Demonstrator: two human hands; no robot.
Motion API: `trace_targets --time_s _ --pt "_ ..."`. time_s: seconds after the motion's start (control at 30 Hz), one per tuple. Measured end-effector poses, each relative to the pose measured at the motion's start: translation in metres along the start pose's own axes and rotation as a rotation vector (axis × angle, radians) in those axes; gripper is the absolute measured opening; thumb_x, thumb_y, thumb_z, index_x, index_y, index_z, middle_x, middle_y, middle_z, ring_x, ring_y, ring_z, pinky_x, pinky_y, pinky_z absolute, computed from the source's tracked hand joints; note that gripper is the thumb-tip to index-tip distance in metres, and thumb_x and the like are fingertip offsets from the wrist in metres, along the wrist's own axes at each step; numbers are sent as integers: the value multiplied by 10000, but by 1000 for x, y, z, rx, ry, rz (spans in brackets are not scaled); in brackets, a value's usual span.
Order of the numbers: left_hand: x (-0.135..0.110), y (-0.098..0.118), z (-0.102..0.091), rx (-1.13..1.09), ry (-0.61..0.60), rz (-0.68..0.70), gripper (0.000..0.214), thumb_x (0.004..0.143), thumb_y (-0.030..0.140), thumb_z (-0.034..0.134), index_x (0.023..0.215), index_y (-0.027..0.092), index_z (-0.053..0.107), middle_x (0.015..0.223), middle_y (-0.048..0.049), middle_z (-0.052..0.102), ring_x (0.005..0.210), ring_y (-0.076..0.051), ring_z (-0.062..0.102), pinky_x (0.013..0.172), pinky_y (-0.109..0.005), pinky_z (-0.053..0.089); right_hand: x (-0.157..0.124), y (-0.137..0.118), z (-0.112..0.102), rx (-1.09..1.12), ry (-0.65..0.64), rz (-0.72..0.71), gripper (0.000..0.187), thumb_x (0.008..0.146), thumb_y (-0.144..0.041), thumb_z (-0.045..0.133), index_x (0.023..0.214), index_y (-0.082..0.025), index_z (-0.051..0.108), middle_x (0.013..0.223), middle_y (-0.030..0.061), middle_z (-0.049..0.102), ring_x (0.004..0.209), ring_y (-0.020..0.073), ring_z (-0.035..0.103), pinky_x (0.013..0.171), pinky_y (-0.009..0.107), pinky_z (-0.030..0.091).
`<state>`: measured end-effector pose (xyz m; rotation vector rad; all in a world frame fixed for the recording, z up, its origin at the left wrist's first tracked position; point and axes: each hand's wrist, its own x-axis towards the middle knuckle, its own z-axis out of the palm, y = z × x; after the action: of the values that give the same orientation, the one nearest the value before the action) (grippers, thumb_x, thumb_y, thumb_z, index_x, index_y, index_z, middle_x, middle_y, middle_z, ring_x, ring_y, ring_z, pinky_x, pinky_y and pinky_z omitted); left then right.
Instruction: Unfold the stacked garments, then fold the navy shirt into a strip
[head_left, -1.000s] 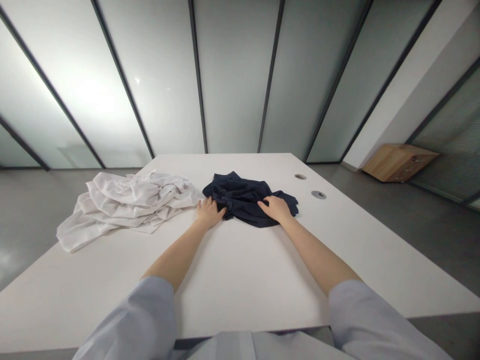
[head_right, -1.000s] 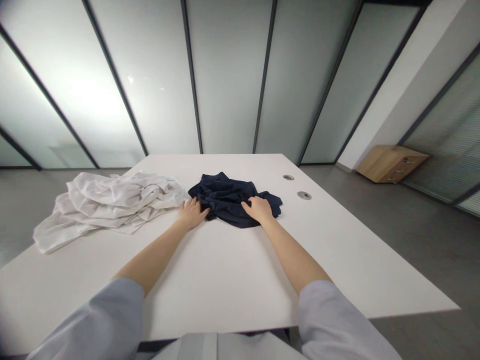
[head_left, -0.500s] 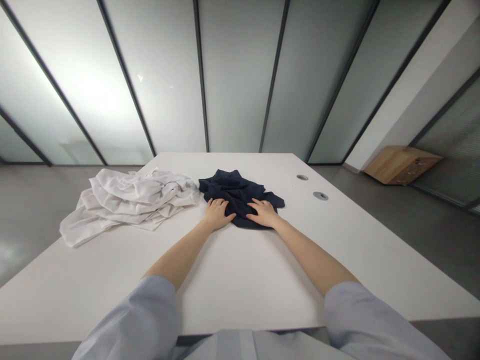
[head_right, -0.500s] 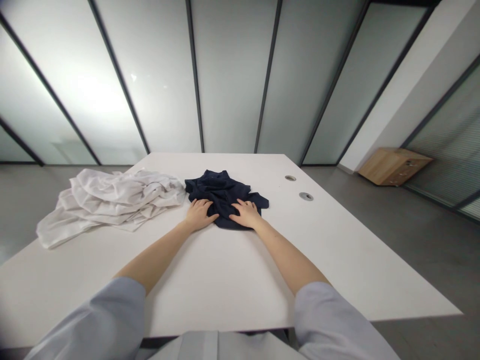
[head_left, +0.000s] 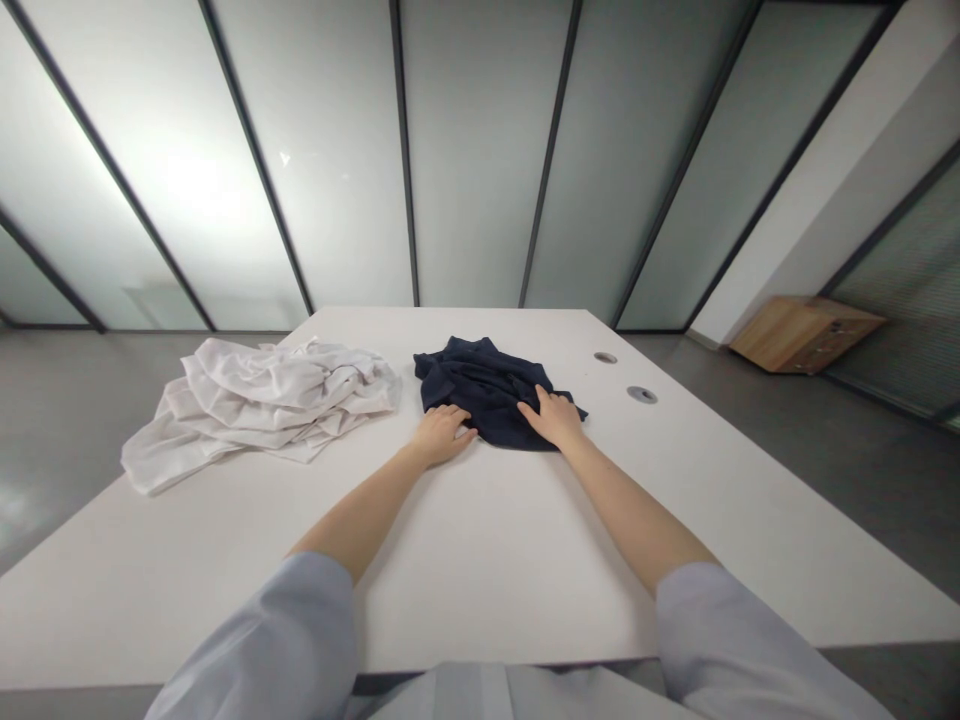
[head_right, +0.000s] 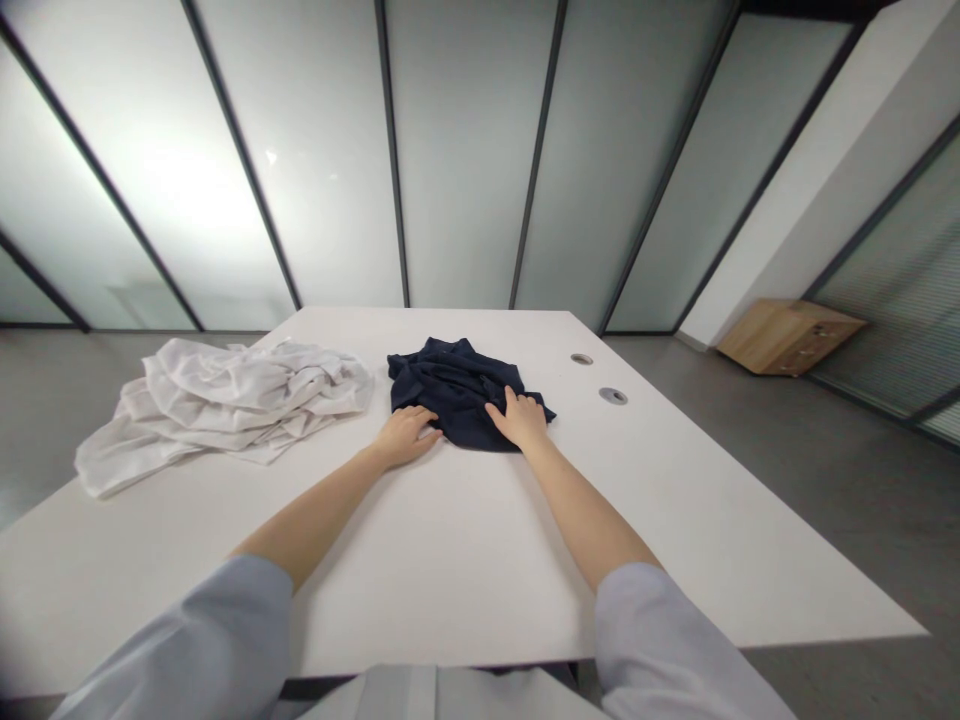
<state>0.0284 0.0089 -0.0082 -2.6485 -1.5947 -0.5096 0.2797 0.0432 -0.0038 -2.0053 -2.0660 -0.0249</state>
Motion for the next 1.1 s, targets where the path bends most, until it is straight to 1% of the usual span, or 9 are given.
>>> trace_targets --time_s 0.17,0.3,0.4,0.53,0.7,0.8,0.87,0.97,1.1 --pt "2 -7 6 39 -64 -221 568 962 540 250 1251 173 574 1359 -120 554 1291 -277 456 1108 -470 270 -5 -13 5 323 -33 -308 445 946 -469 411 1215 -197 639 1158 94 689 1047 233 638 933 345 461" --pt "3 -20 3 85 -113 -383 611 923 573 340 1332 149 503 1469 -151 433 1382 -331 330 1127 -541 199 -4 -14 15 313 -25 -448 373 892 -409 532 1185 -215 655 1228 90 657 1138 244 598 995 376 435" --pt "3 -24 0 109 -120 -438 541 925 486 392 1342 156 489 1456 -146 450 1379 -336 332 1122 -537 215 -1 -8 21 220 -29 -404 438 874 -404 564 1261 -202 604 1353 117 566 1241 273 526 1042 411 402" --pt "1 -24 -3 111 -35 -452 456 922 302 408 1357 176 465 1388 -136 517 1326 -299 403 1100 -494 277 5 5 22 118 -22 -193 474 904 -392 508 1328 -181 537 1437 143 474 1296 302 468 1057 462 372" --pt "0 -24 -5 110 99 -425 450 863 149 441 1302 215 520 1284 -121 570 1204 -288 490 1023 -451 372 7 13 15 70 24 -25 448 916 -313 450 1338 -174 502 1384 148 522 1243 285 509 991 438 411" --pt "0 -23 -5 94 126 -321 444 821 61 422 1195 227 595 1247 -97 579 1180 -258 500 985 -399 410 6 12 12 22 30 0 423 902 -326 475 1295 -181 537 1313 155 571 1193 296 535 959 432 408" --pt "0 -22 -5 63 113 -208 388 834 82 427 1137 223 625 1209 -78 603 1154 -230 520 986 -362 416 4 9 11 -11 31 0 434 890 -371 500 1271 -173 558 1278 166 588 1158 318 546 941 446 400" --pt "0 -18 -4 27 76 -56 315 910 261 438 1154 206 630 1248 -69 612 1180 -214 521 1045 -355 377 2 4 8 -34 46 -7 480 877 -473 518 1256 -185 580 1247 160 608 1125 332 554 932 450 386" --pt "-1 -14 1 55 -15 -99 465 962 453 328 1265 208 581 1341 -80 577 1291 -253 450 1128 -467 256 -2 -1 2 -5 65 -50 495 891 -549 473 1209 -199 618 1175 128 659 1086 305 581 927 424 386"
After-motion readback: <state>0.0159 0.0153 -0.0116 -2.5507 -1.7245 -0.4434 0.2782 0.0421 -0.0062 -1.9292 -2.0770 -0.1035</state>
